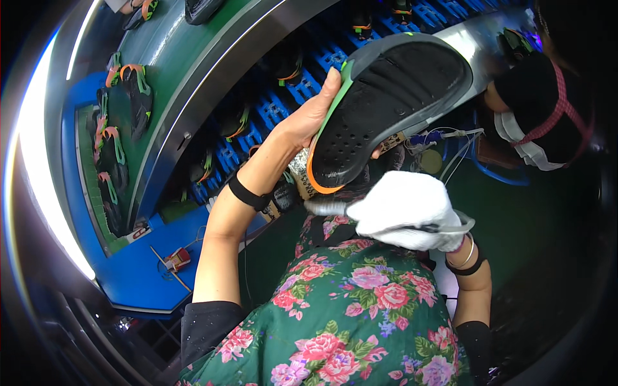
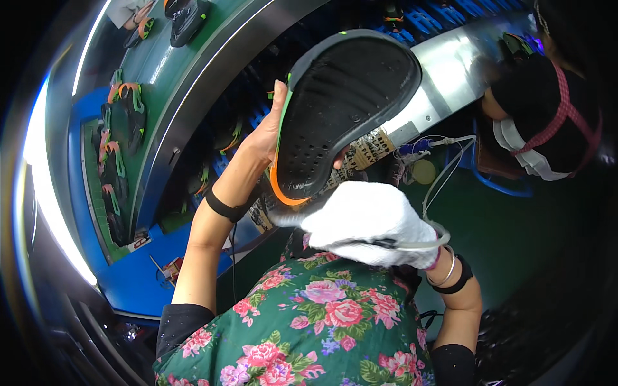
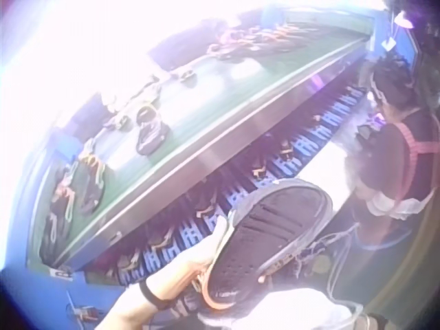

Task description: Applying adhesive or cleaning liquid to shoe soles using a brush on an assembly line.

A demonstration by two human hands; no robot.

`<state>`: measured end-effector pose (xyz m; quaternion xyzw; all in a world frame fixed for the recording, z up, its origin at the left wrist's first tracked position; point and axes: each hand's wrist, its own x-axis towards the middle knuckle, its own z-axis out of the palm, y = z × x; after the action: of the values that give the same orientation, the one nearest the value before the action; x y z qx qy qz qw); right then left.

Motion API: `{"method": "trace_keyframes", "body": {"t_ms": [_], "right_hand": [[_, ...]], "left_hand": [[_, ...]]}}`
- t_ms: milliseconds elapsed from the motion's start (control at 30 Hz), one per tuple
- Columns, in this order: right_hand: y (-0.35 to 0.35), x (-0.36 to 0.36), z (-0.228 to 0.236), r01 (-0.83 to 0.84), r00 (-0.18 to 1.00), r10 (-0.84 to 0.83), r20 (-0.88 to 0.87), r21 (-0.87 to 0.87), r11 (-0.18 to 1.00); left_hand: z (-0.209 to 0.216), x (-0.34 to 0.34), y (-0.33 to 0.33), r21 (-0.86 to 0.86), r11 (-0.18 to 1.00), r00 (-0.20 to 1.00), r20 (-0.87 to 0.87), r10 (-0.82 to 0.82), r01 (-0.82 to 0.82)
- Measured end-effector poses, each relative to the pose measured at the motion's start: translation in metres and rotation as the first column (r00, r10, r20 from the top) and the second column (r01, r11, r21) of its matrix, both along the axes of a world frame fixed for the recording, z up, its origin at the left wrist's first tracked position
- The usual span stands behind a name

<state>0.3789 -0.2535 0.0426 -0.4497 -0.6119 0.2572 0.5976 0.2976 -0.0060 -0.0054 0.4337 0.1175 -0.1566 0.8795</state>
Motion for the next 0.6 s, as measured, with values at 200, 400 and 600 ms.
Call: {"method": "trace_keyframes", "body": {"t_ms": [200,400,600], "right_hand": [[0.005,0.0,-0.009,0.12,0.885,-0.125,0.448,0.039,0.992],[0.013,0.0,0.002,0.051,0.929,-0.053,0.367,0.014,0.999],[0.006,0.001,0.004,-0.025,0.984,-0.014,-0.179,-0.214,0.976]], "left_hand": [[0.021,0.001,-0.008,0.191,0.979,0.984,-0.15,0.099,-0.069],[0.013,-0.007,-0.003,0.231,0.967,0.977,-0.204,-0.058,0.105],[-0.002,-0.011,-0.003,-0.218,0.976,0.982,-0.178,-0.067,0.027]]}}
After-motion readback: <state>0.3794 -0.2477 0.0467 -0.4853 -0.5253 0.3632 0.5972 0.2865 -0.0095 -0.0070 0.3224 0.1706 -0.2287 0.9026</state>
